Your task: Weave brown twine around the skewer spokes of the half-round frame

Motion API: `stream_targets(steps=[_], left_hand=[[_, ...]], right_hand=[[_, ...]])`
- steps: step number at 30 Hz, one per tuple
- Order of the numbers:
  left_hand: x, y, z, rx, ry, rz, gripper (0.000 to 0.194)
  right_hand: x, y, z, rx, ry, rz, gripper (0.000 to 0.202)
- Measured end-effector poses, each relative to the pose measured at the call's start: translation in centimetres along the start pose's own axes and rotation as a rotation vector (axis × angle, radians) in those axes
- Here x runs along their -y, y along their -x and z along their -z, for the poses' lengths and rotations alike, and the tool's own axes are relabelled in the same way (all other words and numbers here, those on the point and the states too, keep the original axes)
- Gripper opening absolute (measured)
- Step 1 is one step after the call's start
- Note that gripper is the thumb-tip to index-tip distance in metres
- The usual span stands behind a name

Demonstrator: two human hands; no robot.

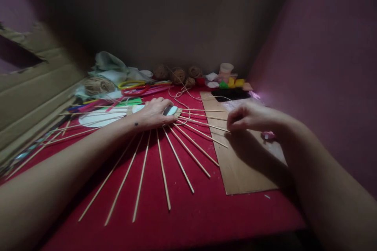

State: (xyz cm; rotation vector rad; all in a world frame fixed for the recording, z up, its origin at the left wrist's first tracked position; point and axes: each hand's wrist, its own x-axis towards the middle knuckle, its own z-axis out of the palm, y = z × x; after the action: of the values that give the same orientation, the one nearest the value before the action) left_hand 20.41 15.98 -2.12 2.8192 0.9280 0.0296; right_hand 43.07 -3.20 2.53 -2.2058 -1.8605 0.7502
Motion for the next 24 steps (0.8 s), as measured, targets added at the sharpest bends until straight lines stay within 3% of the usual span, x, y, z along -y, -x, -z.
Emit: stream_targets(steps=[5,15,19,24], left_hand=[[0.3,0.0,0.0,0.015,-0.019,0.007,0.062],[-0.2,0.7,1.9,-0.078,-0.053,-0.036,0.064],[-0.3,0.8,2.0,-0.099,-0.053,-0.036,0.063],[0.1,0.5,1.2,-0.058,-0.046,-0.034,0.062]], right_hand=[[0.6,0.5,0.0,0.132,0.186,-0.14,0.016],[0.5,0.1,-0.8,0.051,0.249,-0.164,0.012],[-0.4,-0.1,-0.7,-0.04,0.316,-0.17,0.012],[-1.9,-0.6,-0.5,-0.247,0.363,-0.057,0.014]])
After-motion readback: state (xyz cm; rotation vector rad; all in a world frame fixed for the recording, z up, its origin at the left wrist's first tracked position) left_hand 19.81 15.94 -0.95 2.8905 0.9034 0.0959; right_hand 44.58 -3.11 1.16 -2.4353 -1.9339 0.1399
